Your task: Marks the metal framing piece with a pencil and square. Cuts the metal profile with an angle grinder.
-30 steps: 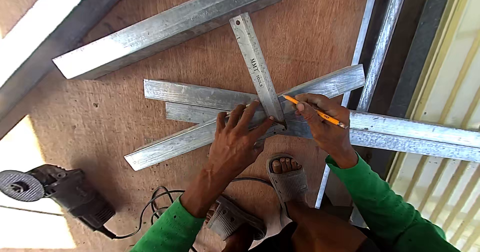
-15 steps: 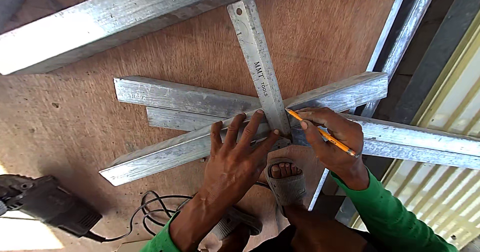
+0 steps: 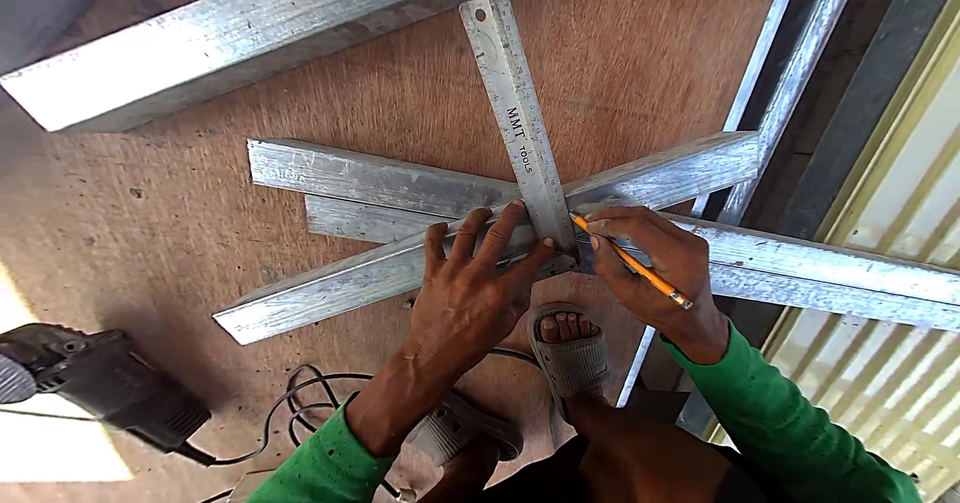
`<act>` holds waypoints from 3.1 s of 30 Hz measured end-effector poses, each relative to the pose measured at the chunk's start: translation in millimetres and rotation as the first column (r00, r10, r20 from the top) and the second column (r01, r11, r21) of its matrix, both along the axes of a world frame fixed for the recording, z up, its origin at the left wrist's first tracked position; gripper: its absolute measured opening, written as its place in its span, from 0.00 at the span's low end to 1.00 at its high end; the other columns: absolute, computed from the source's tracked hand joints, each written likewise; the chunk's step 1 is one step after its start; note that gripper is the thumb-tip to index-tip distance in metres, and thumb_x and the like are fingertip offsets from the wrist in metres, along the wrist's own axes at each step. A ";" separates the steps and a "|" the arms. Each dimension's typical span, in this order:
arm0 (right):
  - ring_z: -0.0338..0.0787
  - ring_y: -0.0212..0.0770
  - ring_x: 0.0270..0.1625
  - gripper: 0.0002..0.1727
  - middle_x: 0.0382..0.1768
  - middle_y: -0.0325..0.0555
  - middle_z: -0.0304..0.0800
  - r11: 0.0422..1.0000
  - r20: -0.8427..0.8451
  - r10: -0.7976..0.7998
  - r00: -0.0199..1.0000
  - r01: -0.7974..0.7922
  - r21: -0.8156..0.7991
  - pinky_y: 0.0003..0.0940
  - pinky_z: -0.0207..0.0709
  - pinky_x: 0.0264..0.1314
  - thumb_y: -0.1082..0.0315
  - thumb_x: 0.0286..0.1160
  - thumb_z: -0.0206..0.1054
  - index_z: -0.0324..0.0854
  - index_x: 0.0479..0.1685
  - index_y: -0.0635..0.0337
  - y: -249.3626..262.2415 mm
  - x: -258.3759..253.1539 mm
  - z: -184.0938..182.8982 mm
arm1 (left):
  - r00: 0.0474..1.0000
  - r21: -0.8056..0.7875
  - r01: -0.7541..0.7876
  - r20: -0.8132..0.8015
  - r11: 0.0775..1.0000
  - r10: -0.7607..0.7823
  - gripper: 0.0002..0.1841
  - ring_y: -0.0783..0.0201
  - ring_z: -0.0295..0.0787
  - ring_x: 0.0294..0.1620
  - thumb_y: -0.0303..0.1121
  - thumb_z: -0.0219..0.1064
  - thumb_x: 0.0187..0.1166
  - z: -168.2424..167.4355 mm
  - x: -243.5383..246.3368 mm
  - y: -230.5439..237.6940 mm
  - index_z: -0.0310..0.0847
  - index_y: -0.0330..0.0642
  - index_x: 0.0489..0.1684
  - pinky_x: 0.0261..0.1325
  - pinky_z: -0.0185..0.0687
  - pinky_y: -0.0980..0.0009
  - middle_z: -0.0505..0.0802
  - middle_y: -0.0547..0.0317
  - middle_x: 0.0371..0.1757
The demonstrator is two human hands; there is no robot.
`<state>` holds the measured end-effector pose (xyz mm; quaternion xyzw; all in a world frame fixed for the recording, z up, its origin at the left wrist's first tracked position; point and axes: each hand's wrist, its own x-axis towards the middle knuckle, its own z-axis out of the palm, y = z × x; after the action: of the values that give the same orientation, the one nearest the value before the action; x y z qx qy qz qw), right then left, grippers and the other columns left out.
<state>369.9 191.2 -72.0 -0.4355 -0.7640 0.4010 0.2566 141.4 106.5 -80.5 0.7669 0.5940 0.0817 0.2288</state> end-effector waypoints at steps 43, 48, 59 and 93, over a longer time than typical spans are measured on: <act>0.89 0.61 0.55 0.23 0.57 0.66 0.86 0.393 0.412 0.881 0.231 -0.842 -0.369 0.58 0.83 0.59 0.62 0.82 0.59 0.82 0.74 0.56 -148.7 -202.3 -47.0 | 0.599 0.196 -0.780 -0.042 0.595 0.799 0.30 0.52 0.85 0.50 0.46 0.72 0.71 -16.9 -160.0 -271.4 0.78 0.73 0.79 0.50 0.76 0.51 0.90 0.53 0.48; 0.86 0.60 0.67 0.29 0.68 0.64 0.83 0.429 0.419 0.871 0.256 -0.813 -0.395 0.57 0.78 0.72 0.56 0.85 0.59 0.72 0.85 0.53 -171.2 -253.9 -58.0 | 0.589 0.059 -0.805 -0.039 0.591 0.807 0.34 0.46 0.84 0.56 0.52 0.70 0.71 -50.7 -186.3 -279.0 0.74 0.69 0.83 0.53 0.75 0.43 0.88 0.48 0.56; 0.88 0.54 0.61 0.21 0.58 0.54 0.89 0.793 0.462 0.457 0.760 -0.583 0.175 0.52 0.83 0.60 0.55 0.80 0.64 0.88 0.67 0.50 -129.4 -148.2 -17.7 | 0.016 -0.105 -0.994 -0.164 -0.001 0.986 0.53 0.20 0.71 0.77 0.61 0.77 0.65 -77.7 -346.3 -351.3 0.56 0.41 0.89 0.70 0.63 0.19 0.75 0.20 0.77; 0.94 0.43 0.48 0.23 0.50 0.49 0.93 0.650 -0.500 -0.555 0.665 -0.028 -0.759 0.44 0.90 0.50 0.48 0.73 0.72 0.80 0.61 0.49 -38.2 -65.1 97.2 | 0.797 -0.180 -0.414 0.401 0.892 0.451 0.44 0.56 0.91 0.53 0.59 0.75 0.72 101.7 32.0 -35.9 0.64 0.51 0.88 0.54 0.90 0.51 0.90 0.50 0.60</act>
<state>304.8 153.0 25.2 -0.4295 -0.3101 0.7501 0.3958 173.3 70.6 21.2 0.5628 0.6904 0.2752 0.3618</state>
